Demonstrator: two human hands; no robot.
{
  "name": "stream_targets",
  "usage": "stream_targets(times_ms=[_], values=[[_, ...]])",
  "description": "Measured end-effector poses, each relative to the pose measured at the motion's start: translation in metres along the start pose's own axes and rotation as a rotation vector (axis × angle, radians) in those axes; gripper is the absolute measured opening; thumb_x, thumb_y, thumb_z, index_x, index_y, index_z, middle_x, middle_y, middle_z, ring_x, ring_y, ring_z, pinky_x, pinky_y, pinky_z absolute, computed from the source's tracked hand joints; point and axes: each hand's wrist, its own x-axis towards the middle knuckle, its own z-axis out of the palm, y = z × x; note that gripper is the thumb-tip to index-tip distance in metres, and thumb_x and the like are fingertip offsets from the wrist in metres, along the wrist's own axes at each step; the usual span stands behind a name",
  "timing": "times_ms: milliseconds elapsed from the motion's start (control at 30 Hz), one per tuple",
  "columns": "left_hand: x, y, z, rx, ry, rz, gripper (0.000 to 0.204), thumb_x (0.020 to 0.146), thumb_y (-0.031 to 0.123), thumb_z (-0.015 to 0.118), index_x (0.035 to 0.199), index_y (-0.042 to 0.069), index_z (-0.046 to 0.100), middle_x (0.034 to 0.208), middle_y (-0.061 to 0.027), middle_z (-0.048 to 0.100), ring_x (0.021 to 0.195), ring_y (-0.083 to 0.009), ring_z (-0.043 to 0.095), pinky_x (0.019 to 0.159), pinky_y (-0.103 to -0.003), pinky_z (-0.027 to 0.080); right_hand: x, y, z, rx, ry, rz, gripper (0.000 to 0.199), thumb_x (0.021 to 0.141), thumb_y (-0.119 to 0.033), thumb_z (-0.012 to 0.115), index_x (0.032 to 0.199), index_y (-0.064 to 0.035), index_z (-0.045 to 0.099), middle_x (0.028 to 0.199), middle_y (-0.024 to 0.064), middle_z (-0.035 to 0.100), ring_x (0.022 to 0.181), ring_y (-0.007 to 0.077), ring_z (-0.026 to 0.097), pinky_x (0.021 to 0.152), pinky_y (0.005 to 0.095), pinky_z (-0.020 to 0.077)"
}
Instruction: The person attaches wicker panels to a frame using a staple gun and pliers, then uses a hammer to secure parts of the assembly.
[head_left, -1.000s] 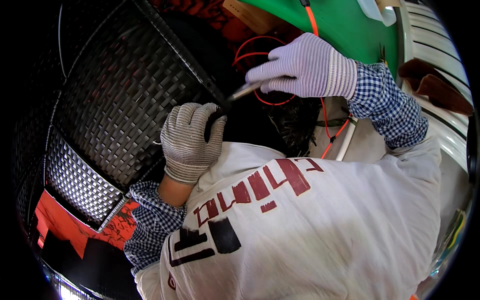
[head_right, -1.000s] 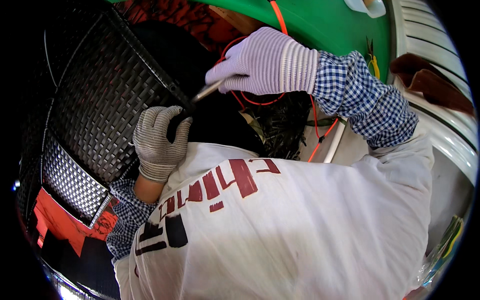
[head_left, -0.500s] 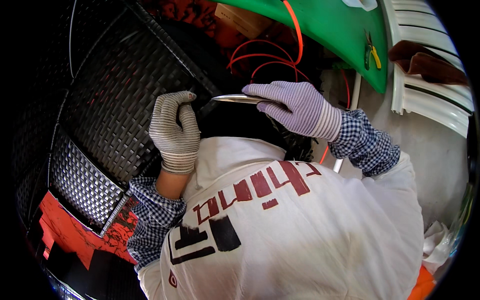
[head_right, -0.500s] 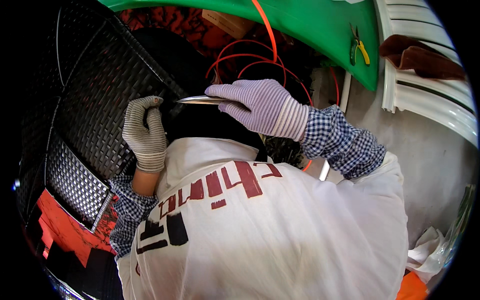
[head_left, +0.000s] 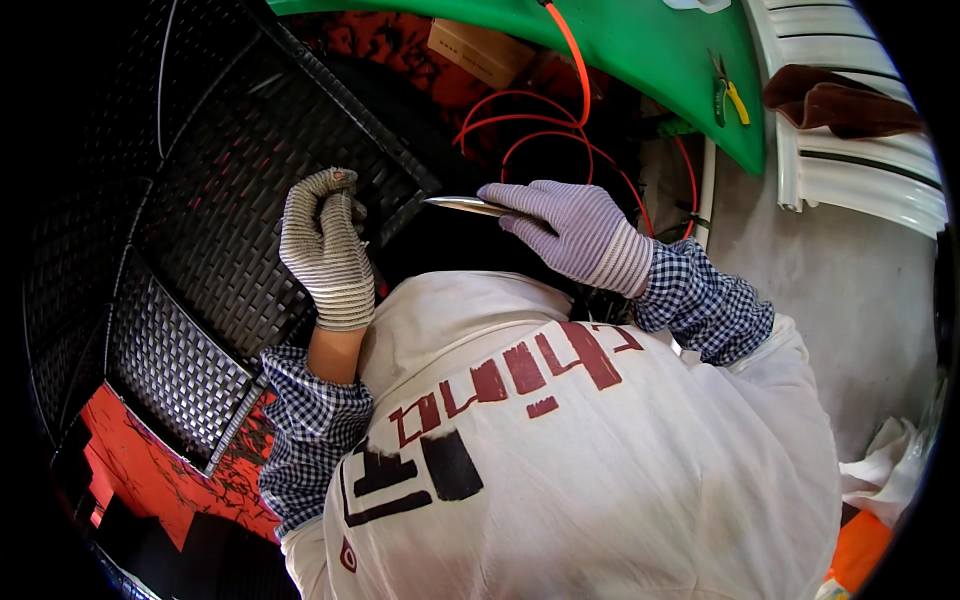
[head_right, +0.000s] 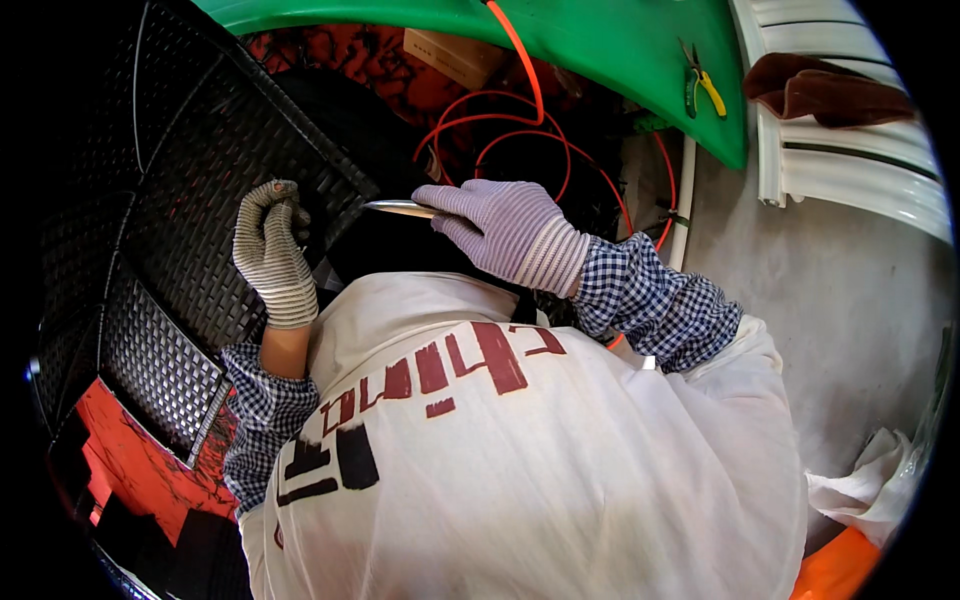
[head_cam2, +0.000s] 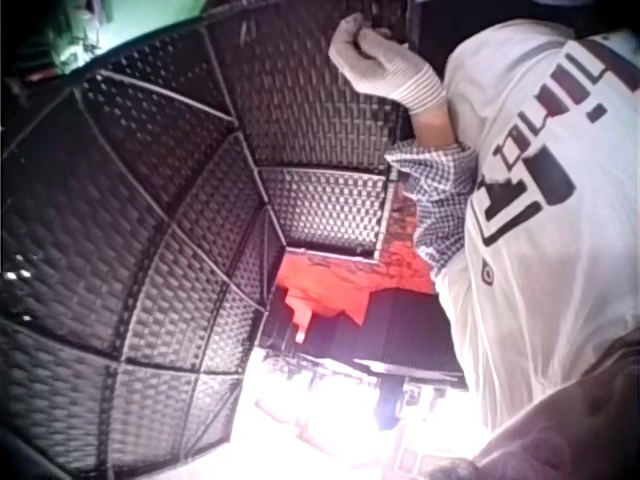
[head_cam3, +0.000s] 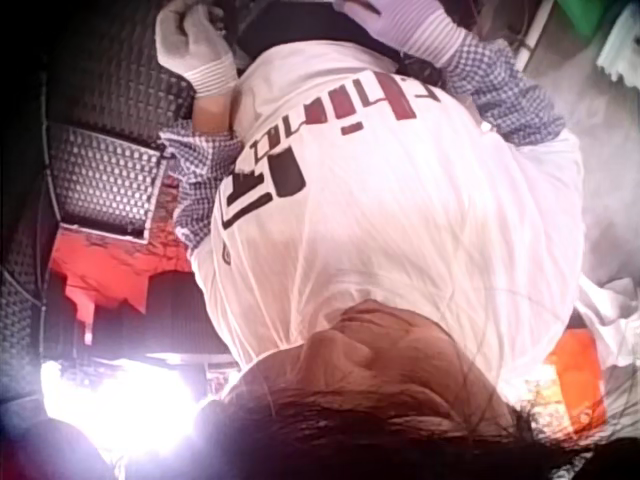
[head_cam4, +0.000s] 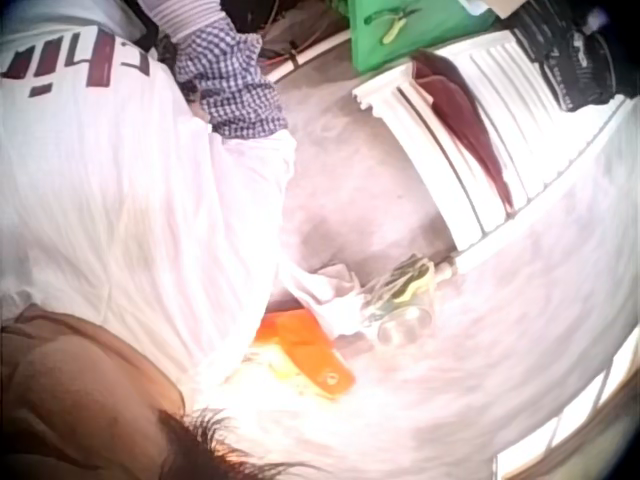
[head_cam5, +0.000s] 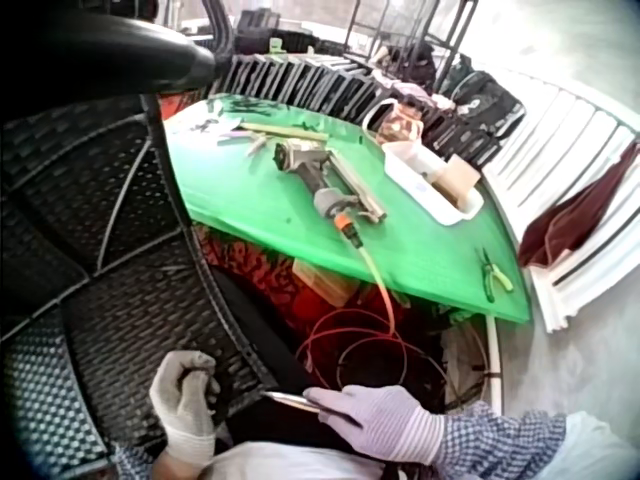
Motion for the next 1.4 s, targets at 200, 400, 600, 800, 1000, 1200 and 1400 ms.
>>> stream_targets(times_ms=[200,400,600,800,1000,1200,1400], values=[[-0.007,0.006,-0.004,0.444,-0.211,0.414,0.017,0.089,-0.010,0.062,0.101,0.000,0.070,0.095,-0.0098,0.070,0.086,-0.0186,0.067,0.081,-0.030,0.054,0.002,0.001,-0.002,-0.020,-0.005,0.004,0.034,0.096,-0.029,0.063,0.128,-0.0166,0.067,0.089,0.0119,0.069,0.073,0.0302,0.069,0.063,0.0402,0.0565],[-0.014,0.007,-0.003,0.819,-0.291,0.523,0.025,0.077,0.012,0.081,0.099,0.006,0.072,0.096,-0.0112,0.069,0.086,-0.0301,0.067,0.079,-0.039,0.055,0.004,-0.003,-0.003,-0.066,-0.036,0.007,0.033,0.098,-0.030,0.062,0.128,-0.0169,0.067,0.087,0.0112,0.068,0.072,0.0297,0.068,0.062,0.0399,0.0558],[-0.013,0.005,0.001,0.867,-0.287,0.507,0.023,0.078,0.018,0.081,0.097,0.008,0.072,0.096,-0.0086,0.069,0.087,-0.0295,0.065,0.079,-0.043,0.054,0.003,0.003,-0.007,-0.018,0.048,-0.016,0.034,0.097,-0.029,0.064,0.129,-0.0174,0.066,0.084,0.0095,0.066,0.069,0.0282,0.067,0.057,0.0383,0.0543],[-0.012,0.008,0.003,0.873,-0.270,0.530,0.025,0.077,0.017,0.083,0.097,0.008,0.073,0.093,-0.0094,0.069,0.083,-0.0289,0.066,0.076,-0.040,0.055,0.018,-0.007,-0.023,-0.197,-0.050,-0.146,0.033,0.097,-0.029,0.064,0.128,-0.0191,0.068,0.077,0.0084,0.061,0.056,0.0257,0.060,0.048,0.0384,0.0483],[-0.011,0.006,0.002,0.864,-0.280,0.515,0.025,0.077,0.017,0.083,0.098,0.008,0.073,0.093,-0.0094,0.069,0.083,-0.0288,0.066,0.076,-0.040,0.055,0.037,-0.012,-0.034,-0.367,-0.112,-0.250,0.036,0.095,-0.030,0.068,0.130,-0.0212,0.069,0.073,0.0061,0.058,0.051,0.0217,0.056,0.046,0.0342,0.0456],[-0.010,0.005,0.002,0.871,-0.279,0.515,0.025,0.077,0.016,0.083,0.098,0.007,0.073,0.093,-0.0101,0.068,0.084,-0.0296,0.066,0.077,-0.041,0.055,0.050,-0.012,-0.044,-0.402,-0.169,-0.293,0.035,0.095,-0.030,0.067,0.129,-0.0210,0.069,0.072,0.0052,0.057,0.051,0.0214,0.056,0.046,0.0345,0.0464],[-0.009,0.006,0.001,0.844,-0.299,0.530,0.024,0.077,0.013,0.080,0.099,0.007,0.071,0.095,-0.0115,0.068,0.085,-0.0312,0.066,0.077,-0.041,0.055,0.052,-0.020,-0.047,-0.449,-0.218,-0.307,0.035,0.095,-0.030,0.067,0.128,-0.0196,0.069,0.071,0.0058,0.057,0.050,0.0218,0.055,0.046,0.0349,0.0462]])
